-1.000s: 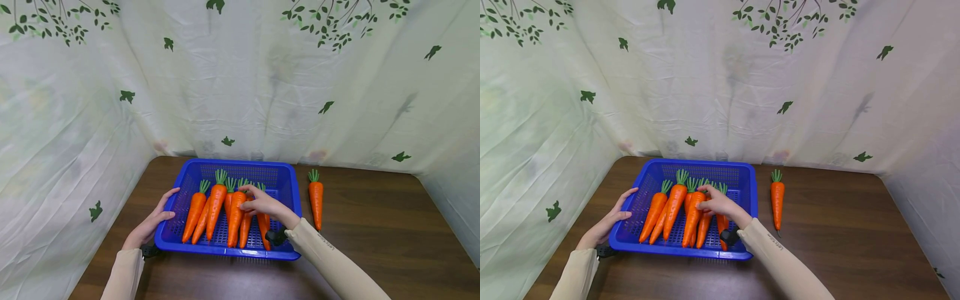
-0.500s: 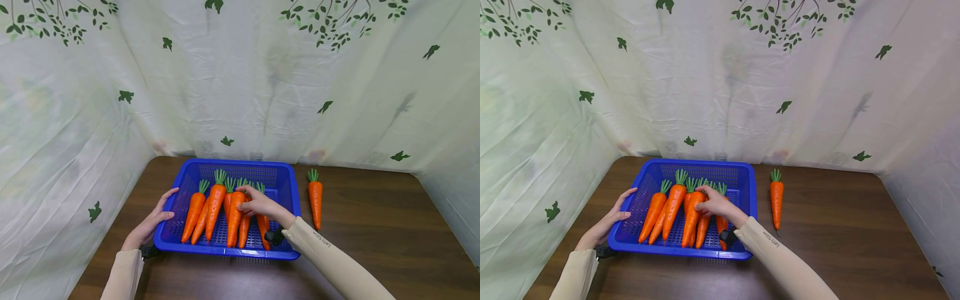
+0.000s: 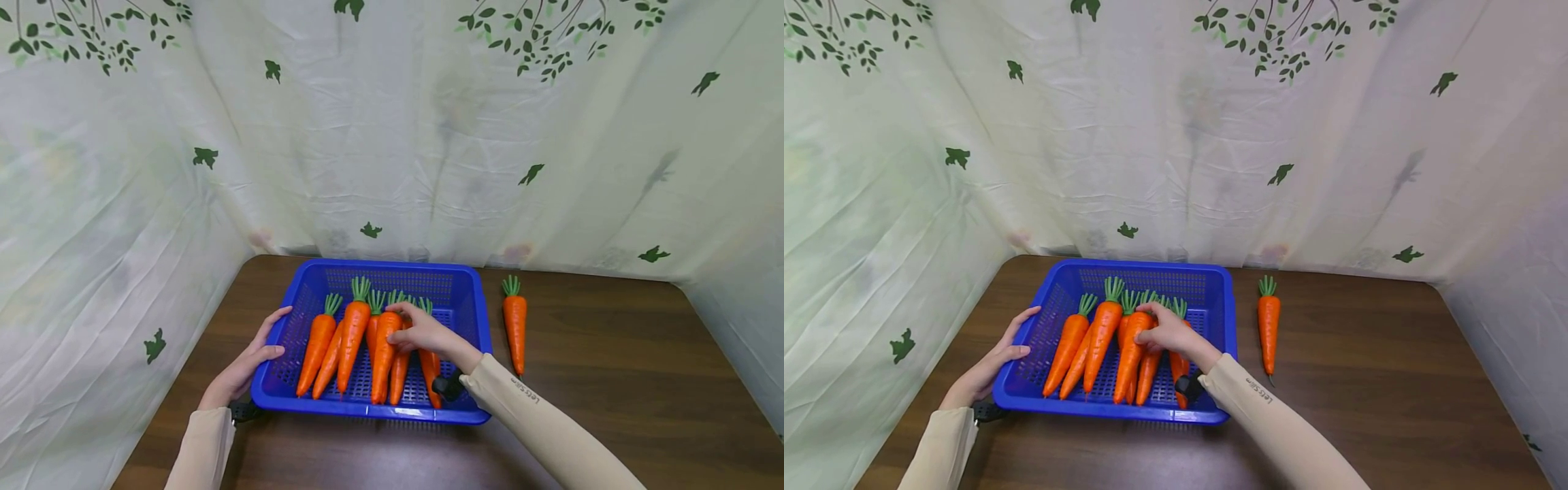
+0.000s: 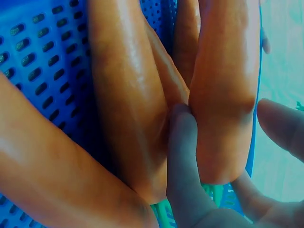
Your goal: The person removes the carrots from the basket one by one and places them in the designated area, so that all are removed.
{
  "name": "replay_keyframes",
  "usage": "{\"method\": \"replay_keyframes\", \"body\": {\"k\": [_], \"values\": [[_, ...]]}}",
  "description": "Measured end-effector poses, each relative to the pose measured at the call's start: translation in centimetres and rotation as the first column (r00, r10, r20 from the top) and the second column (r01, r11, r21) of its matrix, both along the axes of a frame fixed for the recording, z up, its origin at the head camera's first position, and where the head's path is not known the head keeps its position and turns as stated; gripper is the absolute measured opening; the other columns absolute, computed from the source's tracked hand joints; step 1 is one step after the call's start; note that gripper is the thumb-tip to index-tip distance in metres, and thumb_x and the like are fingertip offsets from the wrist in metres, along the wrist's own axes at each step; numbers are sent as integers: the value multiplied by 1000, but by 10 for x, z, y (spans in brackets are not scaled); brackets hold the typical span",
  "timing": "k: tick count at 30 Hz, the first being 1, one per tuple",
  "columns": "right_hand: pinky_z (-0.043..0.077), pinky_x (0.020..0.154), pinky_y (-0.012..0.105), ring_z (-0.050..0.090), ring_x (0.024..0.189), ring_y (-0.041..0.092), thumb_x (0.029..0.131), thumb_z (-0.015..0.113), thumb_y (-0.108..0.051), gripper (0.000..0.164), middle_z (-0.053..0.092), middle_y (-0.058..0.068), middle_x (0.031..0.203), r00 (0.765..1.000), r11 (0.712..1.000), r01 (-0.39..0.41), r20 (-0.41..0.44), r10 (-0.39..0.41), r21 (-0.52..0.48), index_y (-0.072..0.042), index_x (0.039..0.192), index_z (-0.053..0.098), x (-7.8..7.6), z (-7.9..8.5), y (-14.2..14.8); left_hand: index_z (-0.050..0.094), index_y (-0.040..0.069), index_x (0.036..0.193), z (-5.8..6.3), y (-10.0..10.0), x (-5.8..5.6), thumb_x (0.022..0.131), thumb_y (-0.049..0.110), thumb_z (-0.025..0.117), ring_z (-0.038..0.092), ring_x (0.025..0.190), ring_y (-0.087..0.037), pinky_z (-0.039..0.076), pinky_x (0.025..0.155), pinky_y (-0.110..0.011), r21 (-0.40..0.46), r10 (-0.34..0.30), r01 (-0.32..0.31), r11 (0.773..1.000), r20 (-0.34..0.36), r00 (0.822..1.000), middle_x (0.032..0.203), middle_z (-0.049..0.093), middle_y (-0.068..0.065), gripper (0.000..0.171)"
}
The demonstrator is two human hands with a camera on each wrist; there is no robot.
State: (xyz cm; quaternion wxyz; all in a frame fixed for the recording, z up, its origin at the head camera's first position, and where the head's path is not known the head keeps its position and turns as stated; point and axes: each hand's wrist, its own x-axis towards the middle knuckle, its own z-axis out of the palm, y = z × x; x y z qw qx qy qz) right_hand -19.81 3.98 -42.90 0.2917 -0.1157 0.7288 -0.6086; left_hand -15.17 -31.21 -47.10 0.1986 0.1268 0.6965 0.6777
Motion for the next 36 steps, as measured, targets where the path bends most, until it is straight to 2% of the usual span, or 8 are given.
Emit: {"method": "replay_keyframes", "body": {"k": [5,9,24,36], "values": [[54,74,40,63,89,27,84,65,1,57,40,22,130,997,997,81,-4,-81,-17,-3,136,43,-2,2,-1,9,34,150,1,0,0,96,17,40,34,120,-38,48,86,-44,2,0,0,1000,-1,1000,147,2,-22,65],[54,73,41,62,87,27,84,66,-1,58,38,21,133,993,993,113,-9,-114,-29,-6,137,42,-4,3,-1,9,34,150,1,1,0,96,17,39,32,121,-40,48,86,-44,1,3,-3,1000,-7,1000,147,1,-22,65],[55,69,44,62,89,31,84,65,2,57,33,22,136,991,988,122,-37,-126,-95,-7,136,42,-4,4,1,9,33,151,1,0,0,96,16,38,32,121,-39,48,87,-41,3,5,-5,1000,-19,1000,147,2,-23,64],[53,74,50,63,87,27,87,64,-3,61,31,24,138,994,988,105,-23,-109,-117,-8,142,38,-1,11,11,9,33,150,-2,0,0,95,18,40,28,122,-43,48,87,-42,-20,26,-26,999,-4,1000,147,2,-21,65]]}}
